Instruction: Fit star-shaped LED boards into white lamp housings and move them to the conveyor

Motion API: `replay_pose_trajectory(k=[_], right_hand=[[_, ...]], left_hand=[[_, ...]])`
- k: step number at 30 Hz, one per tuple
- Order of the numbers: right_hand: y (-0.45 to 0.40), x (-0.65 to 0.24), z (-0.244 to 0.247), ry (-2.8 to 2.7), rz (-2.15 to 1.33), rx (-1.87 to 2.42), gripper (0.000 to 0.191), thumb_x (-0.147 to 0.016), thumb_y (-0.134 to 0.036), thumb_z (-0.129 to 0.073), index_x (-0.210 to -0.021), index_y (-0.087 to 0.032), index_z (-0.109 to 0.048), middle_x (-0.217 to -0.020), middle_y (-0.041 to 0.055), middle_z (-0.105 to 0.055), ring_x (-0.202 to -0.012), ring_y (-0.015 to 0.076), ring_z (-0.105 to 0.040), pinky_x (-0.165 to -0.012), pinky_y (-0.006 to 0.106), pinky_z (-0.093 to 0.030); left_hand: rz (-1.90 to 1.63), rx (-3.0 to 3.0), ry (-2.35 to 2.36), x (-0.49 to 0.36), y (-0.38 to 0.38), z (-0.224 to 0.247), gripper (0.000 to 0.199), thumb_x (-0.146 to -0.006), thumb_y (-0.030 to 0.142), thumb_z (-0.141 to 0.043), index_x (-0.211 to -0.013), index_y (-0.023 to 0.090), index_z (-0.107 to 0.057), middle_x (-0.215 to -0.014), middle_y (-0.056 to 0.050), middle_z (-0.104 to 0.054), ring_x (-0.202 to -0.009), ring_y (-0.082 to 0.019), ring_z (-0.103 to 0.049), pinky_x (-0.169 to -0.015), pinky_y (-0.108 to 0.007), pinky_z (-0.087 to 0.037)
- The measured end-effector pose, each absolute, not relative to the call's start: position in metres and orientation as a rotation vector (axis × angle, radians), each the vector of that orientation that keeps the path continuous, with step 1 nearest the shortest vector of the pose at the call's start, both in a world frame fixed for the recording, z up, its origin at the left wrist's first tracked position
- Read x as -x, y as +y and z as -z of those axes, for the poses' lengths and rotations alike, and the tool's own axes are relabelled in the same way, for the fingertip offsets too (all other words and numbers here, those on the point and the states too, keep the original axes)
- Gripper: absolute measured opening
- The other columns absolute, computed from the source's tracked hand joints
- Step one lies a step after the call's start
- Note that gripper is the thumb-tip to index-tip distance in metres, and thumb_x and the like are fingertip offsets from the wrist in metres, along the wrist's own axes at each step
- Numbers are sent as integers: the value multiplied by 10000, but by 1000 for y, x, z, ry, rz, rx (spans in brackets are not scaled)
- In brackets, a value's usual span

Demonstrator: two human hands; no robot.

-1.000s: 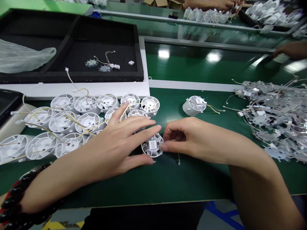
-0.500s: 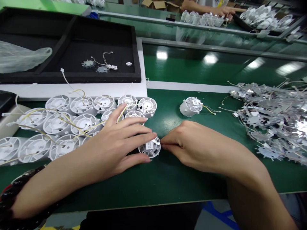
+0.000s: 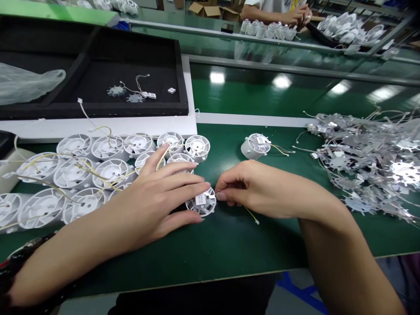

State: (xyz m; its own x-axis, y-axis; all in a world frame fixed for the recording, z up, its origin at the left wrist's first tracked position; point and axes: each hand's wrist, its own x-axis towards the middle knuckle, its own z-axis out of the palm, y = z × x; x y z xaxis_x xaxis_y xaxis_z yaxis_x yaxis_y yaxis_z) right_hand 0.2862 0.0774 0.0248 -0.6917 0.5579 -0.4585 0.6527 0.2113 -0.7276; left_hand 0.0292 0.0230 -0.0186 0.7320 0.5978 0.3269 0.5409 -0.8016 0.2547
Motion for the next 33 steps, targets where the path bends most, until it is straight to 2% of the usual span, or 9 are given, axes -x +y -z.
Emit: replay_pose_trajectory(k=[6, 9, 13, 16, 19, 21, 25, 27, 33], right_hand=[[76, -282, -26, 2318, 1427, -1238, 303, -1014, -238, -584, -713, -218, -612, -584, -51, -533, -511, 116, -418, -490, 272, -334], [78, -291, -28, 2438, 1222, -1283, 274, -1008, -230, -584, -737, -226, -621, -654, -30, -618, -586, 137, -489, -557, 282, -367], [82, -322, -28, 2453, 781, -1623, 294, -1023, -297, -574, -759, -246, -694, -767, 27, -732, -651, 201, -596, -599, 328, -389], [84, -334, -25, 2514, 374, -1949, 288, -1033, -360, -589, -825, -250, -756, -843, 74, -785, -683, 265, -665, -585, 361, -385], [82, -316, -17, 2839, -152, -2075, 263, -1067, -322, -567, -968, -225, -791, -1003, 127, -819, -927, 347, -738, -736, 432, -483], [80, -290, -7, 3094, -306, -1849, 268, -1093, -288, -543, -1069, -209, -798, -1101, 138, -822, -1059, 349, -738, -892, 474, -518], [80, -241, 13, 3135, -305, -1377, 363, -1087, -194, -557, -1408, -130, -713, -1395, 196, -750, -1311, 360, -664, -1199, 556, -420], [82, -234, 17, 3036, -253, -1357, 419, -1084, -182, -580, -1493, -135, -660, -1394, 206, -744, -1327, 363, -653, -1264, 613, -347], [75, -268, 14, 3111, -44, -1336, 331, -1033, -103, -621, -1325, -215, -730, -1374, 172, -721, -1351, 347, -628, -1292, 719, -274]], left_hand=[[-602, -2819, 919, -28, 22, 19, 388, -1219, 478, -372, -1351, 221, -631, -1268, 4, -778, -1357, -256, -618, -1399, -437, 37], [-618, -2850, 933, -27, 22, 16, 367, -1220, 435, -387, -1369, 207, -634, -1328, -32, -752, -1324, -236, -653, -1405, -442, -25], [-754, -2879, 1065, -24, 25, 13, 249, -1196, 304, -478, -1313, 174, -655, -1297, -61, -758, -1190, -204, -733, -1377, -430, -223], [-766, -2973, 1158, -22, 30, 14, 224, -1177, 286, -505, -1173, 164, -693, -1155, -63, -783, -1038, -244, -766, -1322, -524, -334], [-728, -3028, 1164, -21, 33, 16, 261, -1175, 289, -490, -1115, 162, -710, -1107, -72, -782, -1002, -270, -768, -1284, -564, -379], [-732, -3025, 1155, -21, 34, 17, 265, -1171, 273, -489, -1114, 156, -720, -1071, -70, -782, -994, -266, -766, -1281, -550, -386], [-727, -3013, 1187, -19, 34, 17, 295, -1170, 265, -480, -1090, 167, -748, -1027, -61, -778, -957, -257, -757, -1295, -556, -363], [-711, -3012, 1213, -16, 35, 16, 302, -1173, 263, -481, -1076, 180, -754, -1007, -47, -774, -925, -248, -749, -1308, -575, -336], [-745, -2979, 1238, -10, 38, 16, 333, -1178, 278, -493, -991, 202, -758, -938, -18, -757, -827, -222, -731, -1325, -574, -288]])
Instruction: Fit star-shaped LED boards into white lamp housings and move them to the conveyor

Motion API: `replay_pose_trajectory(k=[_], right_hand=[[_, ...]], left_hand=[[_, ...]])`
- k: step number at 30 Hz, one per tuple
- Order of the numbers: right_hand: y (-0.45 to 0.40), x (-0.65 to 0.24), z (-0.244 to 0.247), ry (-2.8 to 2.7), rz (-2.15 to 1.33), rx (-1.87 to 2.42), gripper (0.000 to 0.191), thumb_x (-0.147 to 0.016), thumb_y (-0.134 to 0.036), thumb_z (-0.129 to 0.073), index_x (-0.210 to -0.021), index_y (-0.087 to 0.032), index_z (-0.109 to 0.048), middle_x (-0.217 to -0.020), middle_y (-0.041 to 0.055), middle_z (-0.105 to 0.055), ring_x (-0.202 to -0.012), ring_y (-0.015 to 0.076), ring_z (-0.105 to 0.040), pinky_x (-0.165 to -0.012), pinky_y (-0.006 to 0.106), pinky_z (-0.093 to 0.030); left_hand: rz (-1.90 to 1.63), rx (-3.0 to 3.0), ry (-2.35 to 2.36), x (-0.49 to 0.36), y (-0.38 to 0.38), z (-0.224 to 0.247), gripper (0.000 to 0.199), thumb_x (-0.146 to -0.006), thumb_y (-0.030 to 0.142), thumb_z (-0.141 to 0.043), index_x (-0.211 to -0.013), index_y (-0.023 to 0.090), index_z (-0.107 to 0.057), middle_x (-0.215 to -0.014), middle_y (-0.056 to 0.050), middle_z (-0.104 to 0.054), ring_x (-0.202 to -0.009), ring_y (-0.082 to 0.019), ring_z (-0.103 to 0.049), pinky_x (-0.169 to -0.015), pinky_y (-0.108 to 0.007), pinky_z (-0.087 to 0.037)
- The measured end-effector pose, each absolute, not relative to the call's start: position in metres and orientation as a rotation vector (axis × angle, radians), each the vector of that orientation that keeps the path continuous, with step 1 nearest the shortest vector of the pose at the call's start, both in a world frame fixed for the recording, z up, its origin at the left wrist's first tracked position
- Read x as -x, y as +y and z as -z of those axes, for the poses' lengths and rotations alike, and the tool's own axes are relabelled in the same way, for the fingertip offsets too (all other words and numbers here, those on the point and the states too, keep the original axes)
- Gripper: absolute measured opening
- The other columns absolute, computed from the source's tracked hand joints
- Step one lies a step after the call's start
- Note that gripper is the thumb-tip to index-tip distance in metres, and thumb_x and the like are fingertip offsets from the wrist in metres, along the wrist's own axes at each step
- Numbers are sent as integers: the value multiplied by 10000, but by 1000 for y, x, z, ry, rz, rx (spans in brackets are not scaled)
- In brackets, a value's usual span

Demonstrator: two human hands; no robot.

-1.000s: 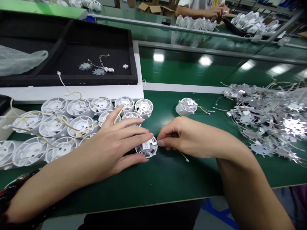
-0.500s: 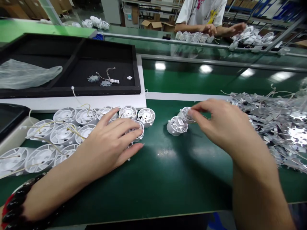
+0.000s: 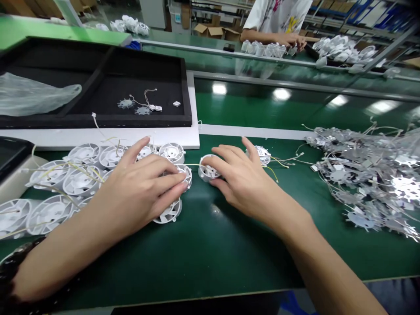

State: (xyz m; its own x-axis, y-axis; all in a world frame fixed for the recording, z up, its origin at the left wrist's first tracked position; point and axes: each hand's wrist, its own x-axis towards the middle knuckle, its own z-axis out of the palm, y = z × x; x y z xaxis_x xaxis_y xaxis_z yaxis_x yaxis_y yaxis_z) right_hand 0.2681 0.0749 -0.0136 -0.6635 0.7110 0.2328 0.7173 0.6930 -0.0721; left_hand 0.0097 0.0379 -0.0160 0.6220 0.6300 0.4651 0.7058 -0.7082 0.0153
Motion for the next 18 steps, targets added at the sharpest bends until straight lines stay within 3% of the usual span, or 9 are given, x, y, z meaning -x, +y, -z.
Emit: replay_pose_trajectory(k=[3, 6, 10, 13, 15, 18], right_hand=[[68, -285, 9, -2641, 43, 1105, 367, -1004, -21, -550, -1236, -213, -760, -1277, 165, -687, -1222, 310, -653, -1292, 766, -224], [65, -292, 1, -2693, -46, 1003, 430, -971, 34, -505, -1188, -224, -772, -1065, 81, -641, -981, 226, -638, -1304, 730, -240], [66, -290, -10, -2758, -243, 895, 387, -992, 38, -467, -1081, -200, -759, -1097, 83, -656, -989, 217, -628, -1279, 694, -306], [65, -286, -17, -2703, -609, 873, 289, -1030, -7, -503, -988, -198, -715, -1134, 80, -698, -976, 208, -650, -1044, 469, -545], [64, -284, -20, -2623, -868, 852, 228, -1048, -46, -551, -973, -210, -693, -1108, 54, -731, -965, 197, -672, -858, 347, -547], [61, -283, -23, -2540, -1111, 872, 161, -1067, -126, -616, -958, -217, -692, -1016, 10, -761, -915, 177, -681, -823, 323, -503]], left_hand=[[770, 2638, -1149, -12, 38, 16, 287, -1161, 223, -530, -944, 209, -717, -971, -10, -764, -884, -211, -757, -1348, -617, -240], [861, 2623, -1169, -15, 34, 11, 199, -1156, 210, -548, -1027, 243, -697, -1089, -4, -783, -1007, -208, -773, -1362, -645, -205], [947, 2626, -1079, -17, 27, -2, 140, -1106, 154, -604, -1143, 268, -678, -1194, -19, -786, -1132, -206, -773, -1381, -604, -211], [935, 2662, -1047, -17, 26, -5, 190, -1093, 141, -593, -1220, 266, -658, -1211, -34, -785, -1133, -212, -778, -1379, -599, -246], [884, 2736, -1025, -18, 27, -1, 171, -1134, 192, -553, -1262, 258, -645, -1226, -38, -791, -1179, -219, -771, -1383, -593, -263], [722, 2887, -916, -22, 29, 8, 256, -1206, 299, -449, -1366, 179, -609, -1345, -90, -773, -1330, -243, -716, -1353, -531, -375]])
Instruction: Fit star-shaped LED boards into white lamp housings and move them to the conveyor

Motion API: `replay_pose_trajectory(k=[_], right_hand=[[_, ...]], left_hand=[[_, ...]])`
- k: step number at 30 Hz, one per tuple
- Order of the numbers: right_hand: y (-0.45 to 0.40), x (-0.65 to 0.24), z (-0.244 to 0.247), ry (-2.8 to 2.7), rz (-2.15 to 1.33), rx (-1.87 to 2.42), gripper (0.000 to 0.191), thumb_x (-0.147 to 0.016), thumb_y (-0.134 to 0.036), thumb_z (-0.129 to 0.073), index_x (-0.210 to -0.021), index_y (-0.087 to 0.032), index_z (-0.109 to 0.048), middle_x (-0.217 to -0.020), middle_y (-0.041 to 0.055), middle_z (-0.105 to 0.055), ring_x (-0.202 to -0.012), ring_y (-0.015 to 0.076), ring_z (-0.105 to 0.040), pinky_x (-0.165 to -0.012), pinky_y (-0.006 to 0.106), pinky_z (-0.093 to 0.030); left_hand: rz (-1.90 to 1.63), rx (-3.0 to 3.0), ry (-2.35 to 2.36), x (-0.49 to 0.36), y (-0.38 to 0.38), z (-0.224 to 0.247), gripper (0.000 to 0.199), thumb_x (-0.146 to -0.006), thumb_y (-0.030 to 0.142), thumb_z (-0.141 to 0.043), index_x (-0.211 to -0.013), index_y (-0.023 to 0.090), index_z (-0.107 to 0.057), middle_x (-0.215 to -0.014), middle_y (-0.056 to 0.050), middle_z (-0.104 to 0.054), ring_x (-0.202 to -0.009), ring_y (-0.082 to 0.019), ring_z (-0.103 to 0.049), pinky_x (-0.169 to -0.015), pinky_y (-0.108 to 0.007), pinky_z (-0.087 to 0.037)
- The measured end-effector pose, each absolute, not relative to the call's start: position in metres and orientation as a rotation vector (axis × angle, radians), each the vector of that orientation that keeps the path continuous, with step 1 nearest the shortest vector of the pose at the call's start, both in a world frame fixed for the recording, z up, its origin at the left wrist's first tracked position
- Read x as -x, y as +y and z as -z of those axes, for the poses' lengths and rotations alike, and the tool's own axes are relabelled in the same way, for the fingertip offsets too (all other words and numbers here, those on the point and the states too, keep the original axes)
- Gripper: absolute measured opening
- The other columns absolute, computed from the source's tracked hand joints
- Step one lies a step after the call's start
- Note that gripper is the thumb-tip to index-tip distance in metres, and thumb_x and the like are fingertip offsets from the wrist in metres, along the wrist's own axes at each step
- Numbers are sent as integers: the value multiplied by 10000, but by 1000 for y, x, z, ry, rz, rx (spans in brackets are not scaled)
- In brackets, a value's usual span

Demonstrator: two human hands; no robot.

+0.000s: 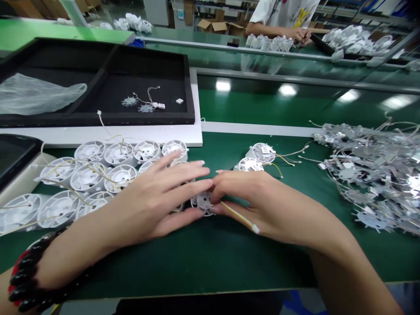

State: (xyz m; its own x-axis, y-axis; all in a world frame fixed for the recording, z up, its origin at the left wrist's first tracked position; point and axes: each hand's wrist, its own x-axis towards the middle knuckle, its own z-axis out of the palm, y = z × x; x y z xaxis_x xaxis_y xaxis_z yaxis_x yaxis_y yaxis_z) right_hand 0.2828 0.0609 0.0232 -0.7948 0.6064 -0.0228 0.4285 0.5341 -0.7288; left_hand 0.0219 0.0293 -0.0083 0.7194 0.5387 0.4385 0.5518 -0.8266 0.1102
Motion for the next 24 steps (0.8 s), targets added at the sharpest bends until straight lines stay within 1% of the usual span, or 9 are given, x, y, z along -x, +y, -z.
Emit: replay_pose_trajectory(k=[2, 4, 6, 11, 15, 18, 21, 22, 24], right_hand=[[60, -284, -23, -2451, -1163, 994, 145, -1075, -203, -643, -950, -223, -714, -1008, 1, -765, -930, 180, -676, -826, 325, -490], [60, -286, -23, -2358, -1131, 1158, 172, -1068, -259, -656, -918, -235, -736, -978, -2, -761, -937, 189, -670, -805, 321, -481], [61, -287, -23, -2332, -1100, 1301, 207, -1055, -276, -651, -874, -245, -748, -888, -13, -754, -860, 186, -658, -743, 314, -464], [61, -292, -26, -2447, -1066, 1504, 290, -1051, -253, -608, -784, -239, -720, -742, -29, -743, -654, 158, -596, -642, 313, -412], [59, -291, -27, -2613, -1022, 1503, 334, -1044, -201, -584, -720, -219, -664, -693, -5, -729, -587, 150, -587, -593, 319, -375], [60, -290, -33, -2603, -1090, 1524, 306, -1034, -163, -599, -739, -207, -669, -688, 1, -739, -583, 141, -631, -599, 298, -407], [66, -300, -46, -2393, -1408, 1472, 145, -1027, -305, -690, -949, -210, -766, -628, -25, -720, -559, 146, -657, -566, 271, -440], [69, -308, -50, -2292, -1391, 1482, 200, -1016, -397, -713, -1011, -210, -784, -604, -30, -700, -543, 151, -644, -539, 271, -431], [78, -332, -54, -2087, -980, 1641, 359, -1000, -551, -696, -1039, -209, -800, -616, -15, -685, -558, 168, -620, -523, 286, -414]], left_hand=[[619, 2923, -863, -25, 30, 13, 323, -1218, 332, -418, -1404, 142, -601, -1396, -104, -757, -1368, -279, -697, -1320, -538, -429], [584, 2923, -862, -27, 30, 14, 308, -1215, 315, -424, -1386, 159, -628, -1354, -74, -781, -1332, -282, -719, -1331, -562, -408], [573, 2930, -857, -27, 29, 13, 280, -1210, 287, -430, -1356, 183, -645, -1279, -43, -810, -1284, -258, -744, -1358, -548, -366], [577, 2897, -842, -27, 29, 10, 247, -1206, 256, -441, -1314, 163, -643, -1189, -36, -815, -1240, -247, -756, -1401, -537, -241], [573, 2930, -806, -29, 27, 11, 250, -1198, 264, -450, -1306, 156, -648, -1199, -61, -803, -1224, -262, -753, -1399, -572, -235], [576, 2925, -820, -30, 25, 14, 281, -1197, 265, -423, -1305, 164, -662, -1247, -79, -791, -1245, -253, -745, -1421, -560, -160], [606, 2884, -838, -27, 27, 21, 324, -1197, 275, -384, -1303, 190, -678, -1314, -84, -767, -1278, -244, -727, -1432, -521, -88], [603, 2877, -826, -25, 29, 24, 323, -1190, 292, -399, -1315, 201, -682, -1356, -91, -751, -1320, -252, -706, -1434, -513, -80], [583, 2869, -738, -20, 34, 29, 318, -1163, 353, -472, -1349, 214, -689, -1447, -106, -709, -1427, -283, -639, -1438, -505, -62]])
